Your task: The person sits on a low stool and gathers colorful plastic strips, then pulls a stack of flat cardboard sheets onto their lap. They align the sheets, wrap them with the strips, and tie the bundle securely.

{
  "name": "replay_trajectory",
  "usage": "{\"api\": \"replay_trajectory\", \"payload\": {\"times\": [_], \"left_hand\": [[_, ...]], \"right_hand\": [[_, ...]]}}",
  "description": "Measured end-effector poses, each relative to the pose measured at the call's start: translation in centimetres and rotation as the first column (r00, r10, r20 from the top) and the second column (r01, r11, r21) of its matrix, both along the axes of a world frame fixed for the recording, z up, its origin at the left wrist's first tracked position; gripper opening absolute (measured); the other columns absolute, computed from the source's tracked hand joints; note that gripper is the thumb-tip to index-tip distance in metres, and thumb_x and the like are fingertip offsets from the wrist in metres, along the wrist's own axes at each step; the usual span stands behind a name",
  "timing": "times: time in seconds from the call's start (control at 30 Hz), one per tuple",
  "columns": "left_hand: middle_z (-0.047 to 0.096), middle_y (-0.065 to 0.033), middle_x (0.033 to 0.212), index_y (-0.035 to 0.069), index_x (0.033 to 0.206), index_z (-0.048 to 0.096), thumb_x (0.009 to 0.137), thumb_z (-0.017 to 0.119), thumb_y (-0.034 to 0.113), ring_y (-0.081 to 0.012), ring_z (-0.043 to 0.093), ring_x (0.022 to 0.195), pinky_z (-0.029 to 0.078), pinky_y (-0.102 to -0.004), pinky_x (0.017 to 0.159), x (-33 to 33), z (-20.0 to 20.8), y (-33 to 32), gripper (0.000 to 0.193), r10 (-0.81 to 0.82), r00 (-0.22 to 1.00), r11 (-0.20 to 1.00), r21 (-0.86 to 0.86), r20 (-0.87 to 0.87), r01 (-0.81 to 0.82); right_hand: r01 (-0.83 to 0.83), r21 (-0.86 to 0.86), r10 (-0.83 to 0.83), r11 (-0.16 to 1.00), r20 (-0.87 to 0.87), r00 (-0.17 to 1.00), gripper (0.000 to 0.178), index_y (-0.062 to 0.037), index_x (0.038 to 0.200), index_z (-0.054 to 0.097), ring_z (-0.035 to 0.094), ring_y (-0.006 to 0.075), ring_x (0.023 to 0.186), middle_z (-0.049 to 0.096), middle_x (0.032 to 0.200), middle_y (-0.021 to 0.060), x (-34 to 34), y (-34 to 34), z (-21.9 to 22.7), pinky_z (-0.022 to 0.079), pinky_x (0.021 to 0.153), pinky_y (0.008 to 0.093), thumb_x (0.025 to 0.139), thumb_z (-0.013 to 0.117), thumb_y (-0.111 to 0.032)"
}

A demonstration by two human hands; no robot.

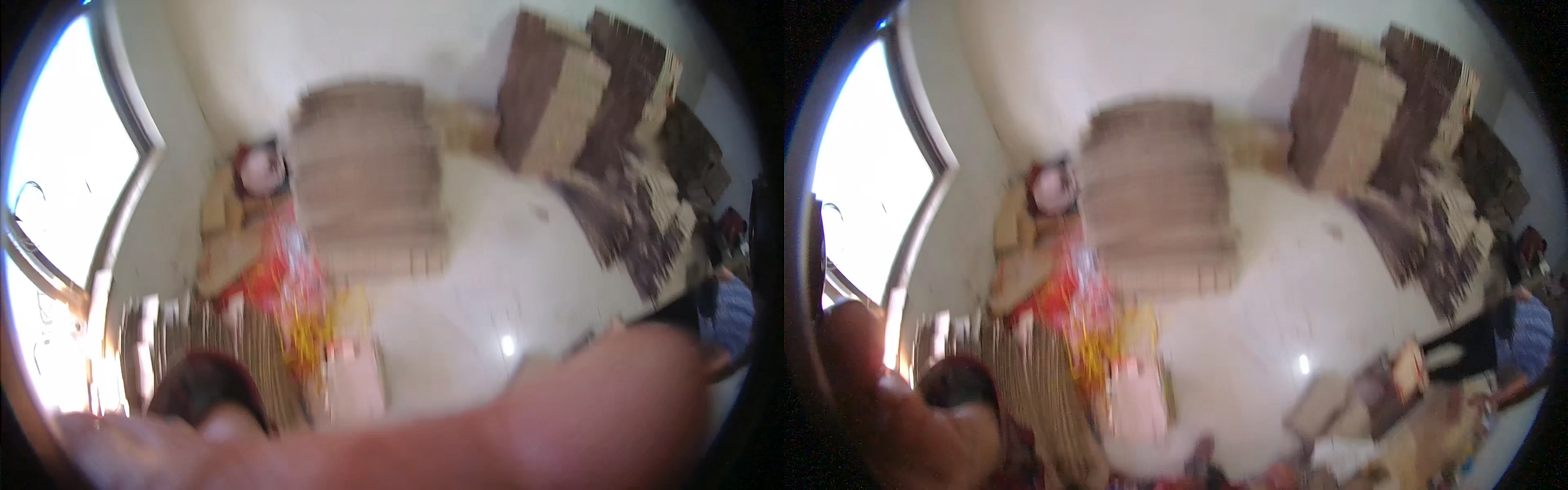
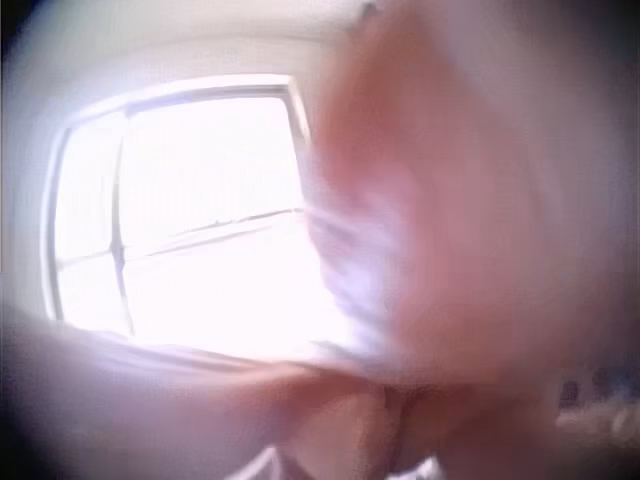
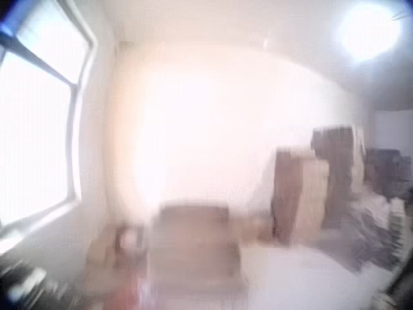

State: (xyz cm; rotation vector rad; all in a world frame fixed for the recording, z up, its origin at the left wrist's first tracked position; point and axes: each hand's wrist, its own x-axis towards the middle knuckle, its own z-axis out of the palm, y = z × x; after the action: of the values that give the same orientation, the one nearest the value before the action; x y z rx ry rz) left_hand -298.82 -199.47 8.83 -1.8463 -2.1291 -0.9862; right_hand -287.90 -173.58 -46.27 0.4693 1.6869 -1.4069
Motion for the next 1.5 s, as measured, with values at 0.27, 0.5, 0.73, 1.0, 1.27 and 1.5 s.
{"api": "replay_trajectory", "payload": {"times": [0.27,0.5,0.73,1.0,1.27,1.5], "left_hand": [[0.058,-0.0211,0.115,-0.005,0.126,0.047,0.081,0.061,0.009,-0.0269,0.062,0.092,0.051,-0.0350,0.079,-8.4,0.5,7.0,0.049,-0.073,0.997,0.996,-0.054,0.010,0.073],[0.059,-0.0193,0.114,-0.003,0.127,0.048,0.082,0.059,0.005,-0.0247,0.063,0.090,0.051,-0.0327,0.077,-8.7,3.6,14.0,0.047,-0.246,0.969,0.969,-0.003,-0.038,0.246],[0.060,-0.0174,0.113,-0.001,0.128,0.049,0.083,0.056,0.001,-0.0225,0.064,0.087,0.052,-0.0304,0.076,-7.4,-1.2,17.0,0.046,-0.050,0.909,0.987,0.158,0.414,-0.018],[0.060,-0.0231,0.102,0.003,0.118,0.052,0.083,0.058,0.020,-0.0405,0.057,0.093,0.049,-0.0434,0.073,2.4,-29.6,6.3,0.040,0.428,0.651,0.763,-0.637,0.627,0.112],[0.059,-0.0193,0.106,0.009,0.112,0.057,0.083,0.057,0.023,-0.0365,0.058,0.096,0.046,-0.0463,0.082,6.8,-40.4,6.1,0.032,0.478,0.615,0.707,-0.690,0.627,0.155],[0.059,-0.0153,0.089,0.006,0.082,0.061,0.073,0.062,0.020,-0.0389,0.053,0.089,0.046,-0.0482,0.073,1.0,-41.1,5.8,0.017,0.523,0.801,0.688,-0.700,0.293,-0.193]], "right_hand": [[0.442,-0.073,-0.430,0.894,0.140,0.892,0.021,-0.0048,0.099,0.064,0.064,0.0237,0.067,0.065,0.082,0.0106,-6.5,8.5,1.0,0.053,0.055,0.0381,0.082,0.064,-0.017],[0.762,-0.124,-0.730,0.635,0.225,0.645,0.020,-0.0055,0.099,0.064,0.065,0.0233,0.070,0.065,0.087,0.0109,11.2,14.7,1.7,0.054,0.054,0.0375,0.082,0.065,-0.017],[0.820,0.272,-0.863,0.504,0.195,0.466,0.022,-0.0033,0.098,0.065,0.065,0.0205,0.064,0.066,0.079,0.0104,25.0,12.6,10.0,0.055,0.052,0.0328,0.077,0.069,-0.008],[0.636,0.223,-0.658,0.739,0.034,0.753,0.025,-0.0010,0.095,0.068,0.064,0.0209,0.062,0.064,0.071,0.0100,27.7,7.1,3.7,0.053,0.056,0.0344,0.072,0.065,-0.010],[0.196,0.673,0.149,0.713,-0.418,0.896,0.028,-0.0037,0.093,0.065,0.064,0.0294,0.075,0.066,0.086,0.0169,28.0,11.7,-9.3,0.050,0.066,0.0398,0.081,0.057,-0.028],[0.039,0.553,0.146,0.832,-0.286,0.947,0.033,-0.0010,0.092,0.063,0.064,0.0311,0.071,0.064,0.078,0.0170,18.8,9.1,-4.9,0.049,0.061,0.0407,0.085,0.053,-0.031]]}}
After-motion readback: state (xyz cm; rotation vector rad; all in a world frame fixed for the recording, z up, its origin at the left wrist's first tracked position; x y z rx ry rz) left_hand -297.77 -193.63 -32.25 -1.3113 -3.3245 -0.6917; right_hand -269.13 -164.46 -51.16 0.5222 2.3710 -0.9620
